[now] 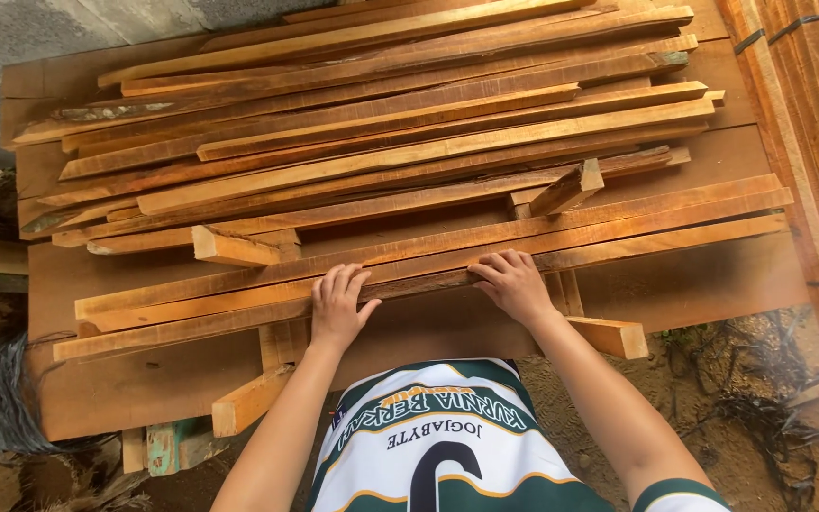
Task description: The person arranges and stacks long, thin wooden planks on a wooden workbench. They pick up individual planks from a pile and place them carefully into a neat stack, aligning them with the existing wood.
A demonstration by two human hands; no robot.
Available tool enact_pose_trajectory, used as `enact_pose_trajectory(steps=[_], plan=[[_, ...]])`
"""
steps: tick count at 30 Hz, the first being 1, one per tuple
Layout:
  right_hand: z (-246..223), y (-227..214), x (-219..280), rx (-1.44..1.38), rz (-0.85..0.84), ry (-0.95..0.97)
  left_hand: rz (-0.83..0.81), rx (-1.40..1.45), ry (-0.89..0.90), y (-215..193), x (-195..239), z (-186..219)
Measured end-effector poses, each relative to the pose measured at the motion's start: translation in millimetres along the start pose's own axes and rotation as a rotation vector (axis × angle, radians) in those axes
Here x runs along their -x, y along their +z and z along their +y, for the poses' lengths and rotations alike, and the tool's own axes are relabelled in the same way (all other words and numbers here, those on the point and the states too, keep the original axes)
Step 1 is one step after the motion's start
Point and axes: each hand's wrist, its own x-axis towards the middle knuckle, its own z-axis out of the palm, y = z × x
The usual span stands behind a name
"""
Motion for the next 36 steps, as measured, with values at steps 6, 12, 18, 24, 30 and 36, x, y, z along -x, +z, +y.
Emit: enact_pose_trajectory(steps=[6, 12, 18, 24, 30, 36], plan=[[11, -2, 10, -0.020, -0.038, 0.068, -0.235, 0.038, -0.047, 1, -12, 8], [-2, -1, -3, -0.016, 0.026, 0.065, -0.519, -0.020, -0.115, -13, -32, 19], [-20, -11, -72, 0.014, -0.578, 0.083, -0.486, -0.213, -0.005, 2, -49, 2], [-1, 2, -82, 0.019, -0.496, -0.095, -0.331, -0.228, 0.082, 21, -37, -12], [0, 2, -84, 0.003, -0.517, -0.089, -0.348, -0.230, 0.085, 20, -36, -11], [1, 5, -83, 0.003, -0.576, -0.070, -0.352, -0.205, 0.015, 11, -38, 0]])
